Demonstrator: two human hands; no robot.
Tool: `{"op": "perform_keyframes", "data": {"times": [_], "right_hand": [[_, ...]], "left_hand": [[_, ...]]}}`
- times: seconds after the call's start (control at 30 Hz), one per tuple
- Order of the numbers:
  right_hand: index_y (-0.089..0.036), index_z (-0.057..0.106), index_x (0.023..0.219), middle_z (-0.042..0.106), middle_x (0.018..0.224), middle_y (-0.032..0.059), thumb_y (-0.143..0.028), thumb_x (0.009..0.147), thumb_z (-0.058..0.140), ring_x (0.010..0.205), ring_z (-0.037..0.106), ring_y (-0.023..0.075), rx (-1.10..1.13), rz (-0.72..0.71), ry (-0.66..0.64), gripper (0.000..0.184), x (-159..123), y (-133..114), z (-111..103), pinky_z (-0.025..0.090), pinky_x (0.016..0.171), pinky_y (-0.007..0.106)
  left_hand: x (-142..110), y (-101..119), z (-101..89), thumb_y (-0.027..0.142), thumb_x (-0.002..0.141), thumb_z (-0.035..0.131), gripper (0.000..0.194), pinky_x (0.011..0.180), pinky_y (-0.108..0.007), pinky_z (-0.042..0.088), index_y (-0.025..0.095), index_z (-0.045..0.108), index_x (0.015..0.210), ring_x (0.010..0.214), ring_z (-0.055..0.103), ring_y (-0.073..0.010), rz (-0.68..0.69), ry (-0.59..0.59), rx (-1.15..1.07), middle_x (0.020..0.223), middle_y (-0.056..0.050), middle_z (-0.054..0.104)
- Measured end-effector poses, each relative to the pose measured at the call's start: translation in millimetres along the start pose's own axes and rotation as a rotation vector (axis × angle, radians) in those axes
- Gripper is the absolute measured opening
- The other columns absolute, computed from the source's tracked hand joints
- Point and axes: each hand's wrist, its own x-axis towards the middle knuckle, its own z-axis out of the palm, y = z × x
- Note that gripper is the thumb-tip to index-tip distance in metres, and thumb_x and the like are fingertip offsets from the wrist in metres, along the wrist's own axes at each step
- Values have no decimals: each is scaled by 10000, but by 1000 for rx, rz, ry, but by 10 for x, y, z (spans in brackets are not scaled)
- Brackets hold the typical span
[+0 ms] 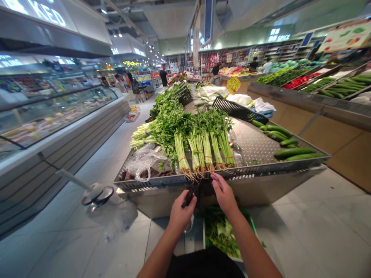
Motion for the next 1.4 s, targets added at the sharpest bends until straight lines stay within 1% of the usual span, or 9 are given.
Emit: {"op": "perform_keyframes", "data": {"times": [0.1, 0.33, 0.5, 0.67, 0.83, 1.0, 1.1, 1.27, 1.4], "right_hand": [[-223, 627, 1365, 697, 1368, 160, -549, 984, 530, 1288, 651, 328, -7, -14, -4, 511, -14, 20, -8, 491, 1139, 560], [-225, 626, 1361, 700, 1363, 162, -555, 976, 541, 1281, 655, 329, 9, 11, -16, 514, -34, 82, 7, 493, 1135, 571], [-233, 634, 1348, 707, 1354, 160, -561, 969, 544, 1276, 660, 333, 25, 7, -20, 510, -23, 62, 40, 505, 1122, 574], [-229, 618, 1369, 701, 1363, 164, -563, 978, 539, 1297, 647, 330, 51, 4, -21, 521, -22, 38, 32, 496, 1134, 573], [-239, 609, 1380, 700, 1363, 157, -556, 984, 543, 1287, 651, 322, 61, 6, -8, 512, -31, 76, -7, 496, 1132, 564], [-255, 492, 1482, 693, 1364, 151, -557, 992, 526, 1283, 650, 300, 56, 33, -1, 576, -18, 137, 28, 498, 1124, 545], [-255, 475, 1488, 681, 1376, 154, -545, 992, 523, 1302, 634, 298, 55, 26, -4, 577, 6, 123, 81, 510, 1103, 532], [-246, 495, 1465, 639, 1425, 169, -539, 993, 507, 1355, 583, 308, 45, -7, 43, 557, 46, 63, 124, 526, 1069, 520], [-243, 500, 1458, 640, 1420, 168, -552, 996, 494, 1348, 588, 302, 56, -5, 50, 556, 59, 68, 102, 524, 1071, 509]], "left_hand": [[3, -68, -44, 478, 919, 597, 275, 688, -241, 468, 237, 724, 887, 725, 667, -191, -21, 28, 29, 749, 24, 719], [46, -306, -327, 498, 900, 604, 298, 704, -279, 479, 228, 726, 936, 746, 675, -223, -53, 106, 93, 769, -2, 729], [-24, -96, -186, 467, 925, 590, 268, 664, -264, 458, 240, 705, 841, 699, 657, -202, 10, 34, 90, 719, 11, 704], [-66, 137, -41, 445, 921, 617, 239, 694, -243, 491, 229, 717, 898, 740, 675, -190, 113, -47, 4, 795, 2, 737], [29, -7, -264, 504, 900, 619, 316, 673, -259, 492, 210, 732, 876, 720, 663, -205, 62, 79, 12, 762, -10, 723], [92, -204, -462, 523, 882, 618, 345, 733, -286, 523, 212, 749, 950, 786, 701, -234, 21, 130, 35, 840, -28, 764], [56, -196, -352, 471, 889, 624, 302, 753, -295, 529, 209, 764, 945, 828, 718, -249, 3, 101, 38, 857, -34, 782], [-50, -24, 1, 378, 886, 638, 189, 633, -244, 483, 221, 739, 856, 679, 669, -188, 55, -72, 8, 715, 15, 721], [-66, 17, 63, 363, 914, 610, 192, 634, -236, 456, 219, 709, 836, 678, 636, -172, 72, -108, -1, 715, 23, 689]]}}
